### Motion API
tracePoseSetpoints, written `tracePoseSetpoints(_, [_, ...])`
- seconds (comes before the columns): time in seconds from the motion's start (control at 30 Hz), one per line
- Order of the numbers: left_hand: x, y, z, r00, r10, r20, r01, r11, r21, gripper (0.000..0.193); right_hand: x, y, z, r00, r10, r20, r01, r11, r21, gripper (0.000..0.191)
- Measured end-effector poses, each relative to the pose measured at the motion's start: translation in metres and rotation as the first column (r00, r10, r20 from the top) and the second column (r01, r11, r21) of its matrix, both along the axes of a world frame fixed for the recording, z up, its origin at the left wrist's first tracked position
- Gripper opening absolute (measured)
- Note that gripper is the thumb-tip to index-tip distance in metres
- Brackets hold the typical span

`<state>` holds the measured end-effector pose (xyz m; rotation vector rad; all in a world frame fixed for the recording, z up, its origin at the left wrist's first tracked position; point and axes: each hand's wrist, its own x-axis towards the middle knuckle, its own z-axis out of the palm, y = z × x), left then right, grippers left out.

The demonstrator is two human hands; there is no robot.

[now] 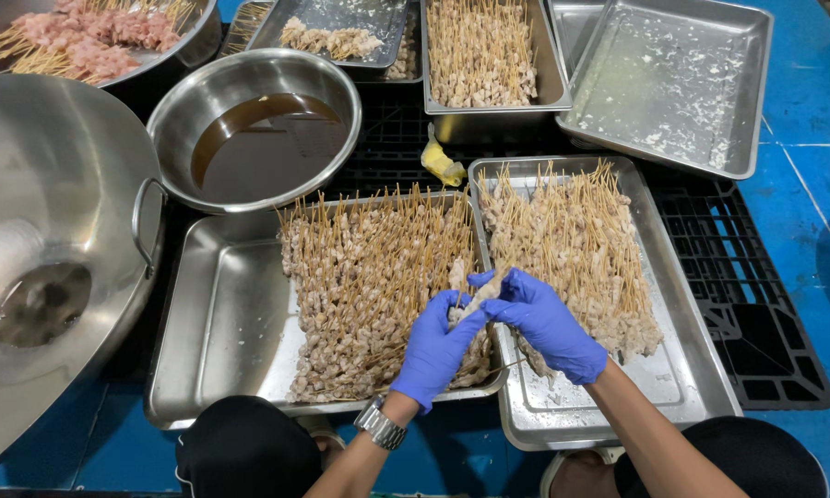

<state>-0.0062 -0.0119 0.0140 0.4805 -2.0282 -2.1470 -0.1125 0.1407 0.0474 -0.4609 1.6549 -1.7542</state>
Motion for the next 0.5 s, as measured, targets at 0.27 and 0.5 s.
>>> tracePoseSetpoints(0.27, [-0.004,0.000,-0.016,1.000,0.020,-0.006,-0.018,0.971,0.237,0.027,0.004,-0.005,-0.011,0.997,-0.023,0.071,0.032,0.992,-0.121,0.039])
tracePoseSetpoints(0.5, [-0.007,0.000,-0.014,1.000,-0.025,-0.016,0.027,0.983,0.184,0.032,0.004,-0.008,-0.022,0.960,-0.070,0.270,0.123,0.975,-0.186,0.032])
